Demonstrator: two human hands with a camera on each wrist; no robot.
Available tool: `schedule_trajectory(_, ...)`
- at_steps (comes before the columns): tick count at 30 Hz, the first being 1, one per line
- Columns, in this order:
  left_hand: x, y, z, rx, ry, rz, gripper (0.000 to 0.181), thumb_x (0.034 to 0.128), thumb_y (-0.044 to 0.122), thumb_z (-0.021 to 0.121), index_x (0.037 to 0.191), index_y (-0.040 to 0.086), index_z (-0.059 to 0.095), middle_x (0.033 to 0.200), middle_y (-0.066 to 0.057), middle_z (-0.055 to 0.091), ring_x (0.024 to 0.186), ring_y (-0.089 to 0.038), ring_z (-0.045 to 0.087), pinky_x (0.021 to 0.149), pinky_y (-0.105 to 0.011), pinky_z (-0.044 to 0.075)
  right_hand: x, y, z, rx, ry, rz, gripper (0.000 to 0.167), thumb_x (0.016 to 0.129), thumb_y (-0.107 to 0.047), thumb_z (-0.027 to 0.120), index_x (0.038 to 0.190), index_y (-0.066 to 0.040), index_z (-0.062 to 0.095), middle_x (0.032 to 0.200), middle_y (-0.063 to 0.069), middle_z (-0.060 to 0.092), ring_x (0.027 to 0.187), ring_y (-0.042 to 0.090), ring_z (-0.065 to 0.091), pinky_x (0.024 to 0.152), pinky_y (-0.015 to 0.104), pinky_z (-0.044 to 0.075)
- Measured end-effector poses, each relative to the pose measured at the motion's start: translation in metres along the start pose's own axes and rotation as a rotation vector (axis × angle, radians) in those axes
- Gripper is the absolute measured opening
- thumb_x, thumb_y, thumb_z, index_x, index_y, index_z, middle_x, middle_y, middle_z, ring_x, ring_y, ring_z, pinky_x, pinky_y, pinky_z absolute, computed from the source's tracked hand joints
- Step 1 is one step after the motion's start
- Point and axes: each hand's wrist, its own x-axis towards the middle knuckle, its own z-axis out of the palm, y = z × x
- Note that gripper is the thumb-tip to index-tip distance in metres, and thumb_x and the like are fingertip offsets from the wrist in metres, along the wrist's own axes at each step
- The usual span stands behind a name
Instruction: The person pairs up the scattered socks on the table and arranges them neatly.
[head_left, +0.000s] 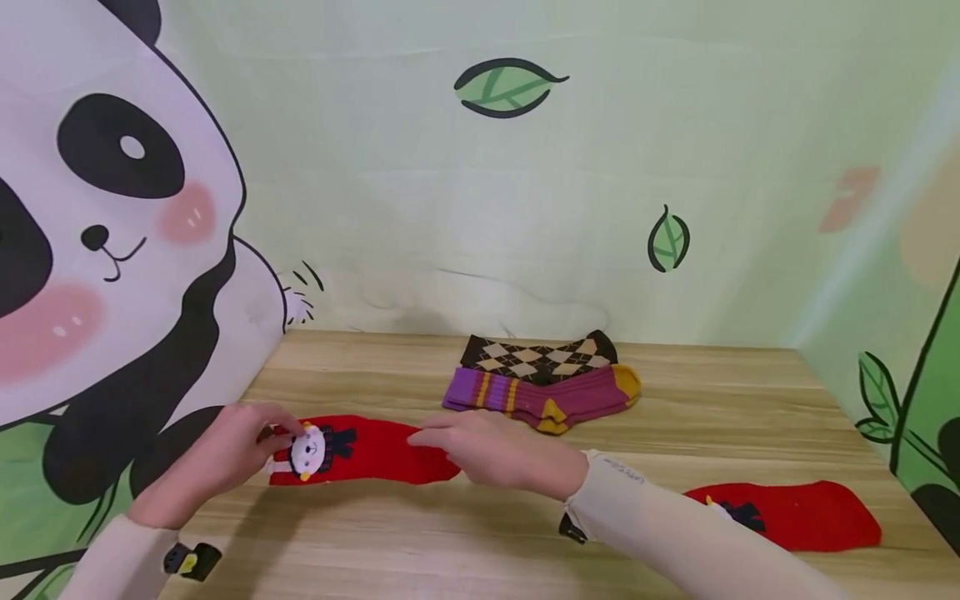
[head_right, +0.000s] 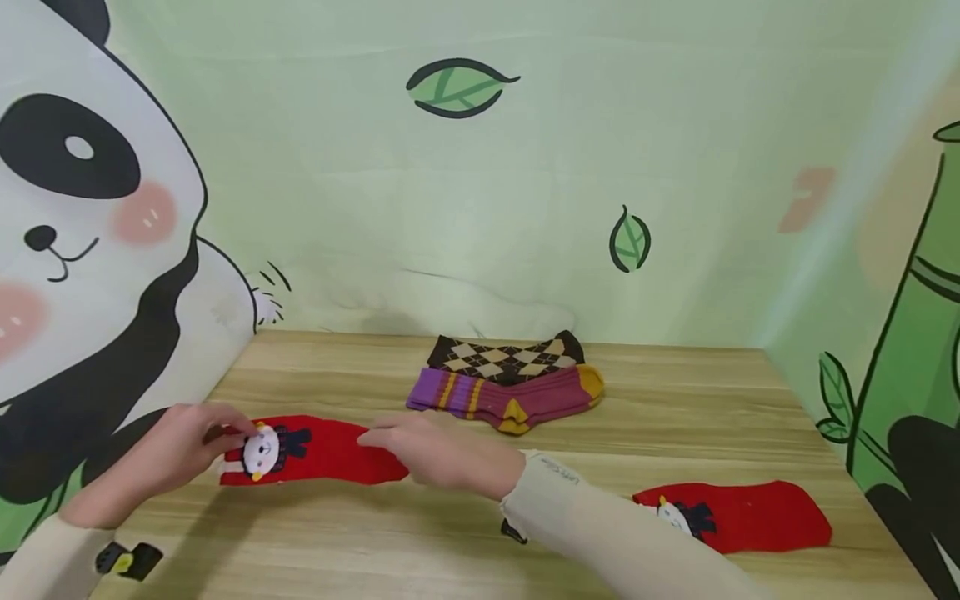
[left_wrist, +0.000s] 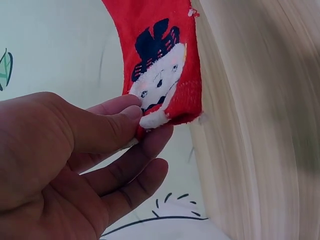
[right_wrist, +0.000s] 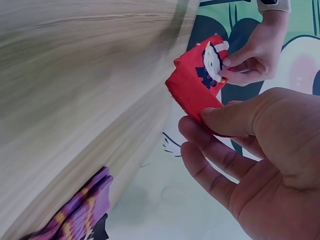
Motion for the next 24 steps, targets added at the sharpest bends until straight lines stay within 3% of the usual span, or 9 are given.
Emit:
schedule_trajectory(5,0.002,0.006,0.001,-0.003,-0.009,0.024,0.019,0.0819,-0.004,0.081,0.093,0.012,0.081,0.095,-0.005,0.076,0.081,-0.017,0.063,0.067,-0.029,0.057,-0.010,0.005,0.001,0.051,0.041,-0.003,0.043,0.101,-0.018,0.067,0.144,-0.019,0.061,0.149,0.002,0.057,0.126,0.019,0.062,0.095,0.029,0.056)
schedule_trajectory(7,0.003,0.009,0.002,0.001,0.000,0.051,0.020,0.0813,-0.005,0.081,0.092,0.012,0.081,0.094,-0.004,0.076,0.079,-0.016,0.064,0.068,-0.030,0.058,-0.014,0.007,0.000,0.062,0.056,-0.011,0.043,0.101,-0.020,0.068,0.144,-0.018,0.061,0.150,0.004,0.056,0.129,0.021,0.061,0.097,0.032,0.055)
schedule_trajectory(11,0.004,0.015,0.003,0.009,0.029,0.105,0.022,0.0793,-0.006,0.083,0.090,0.013,0.081,0.091,-0.001,0.076,0.078,-0.015,0.065,0.068,-0.033,0.058,-0.021,0.010,-0.001,0.044,0.060,-0.007,0.045,0.100,-0.014,0.068,0.144,-0.018,0.060,0.153,0.005,0.053,0.125,0.023,0.063,0.093,0.031,0.057)
schedule_trajectory(17,0.008,0.024,0.007,0.030,0.027,0.136,0.021,0.0793,-0.005,0.083,0.089,0.013,0.081,0.089,0.000,0.075,0.078,-0.015,0.067,0.069,-0.036,0.059,-0.031,0.014,-0.002,0.029,0.038,0.000,0.049,0.098,-0.001,0.067,0.144,-0.016,0.060,0.152,0.007,0.053,0.104,0.022,0.072,0.083,0.024,0.058)
schedule_trajectory(24,0.012,0.034,0.011,-0.008,0.007,0.156,0.021,0.0813,-0.006,0.080,0.092,0.012,0.080,0.091,0.000,0.075,0.079,-0.014,0.066,0.072,-0.037,0.060,-0.043,0.019,-0.002,0.044,0.024,0.043,0.053,0.094,0.001,0.070,0.144,-0.014,0.060,0.150,0.007,0.055,0.107,0.023,0.071,0.080,0.020,0.057)
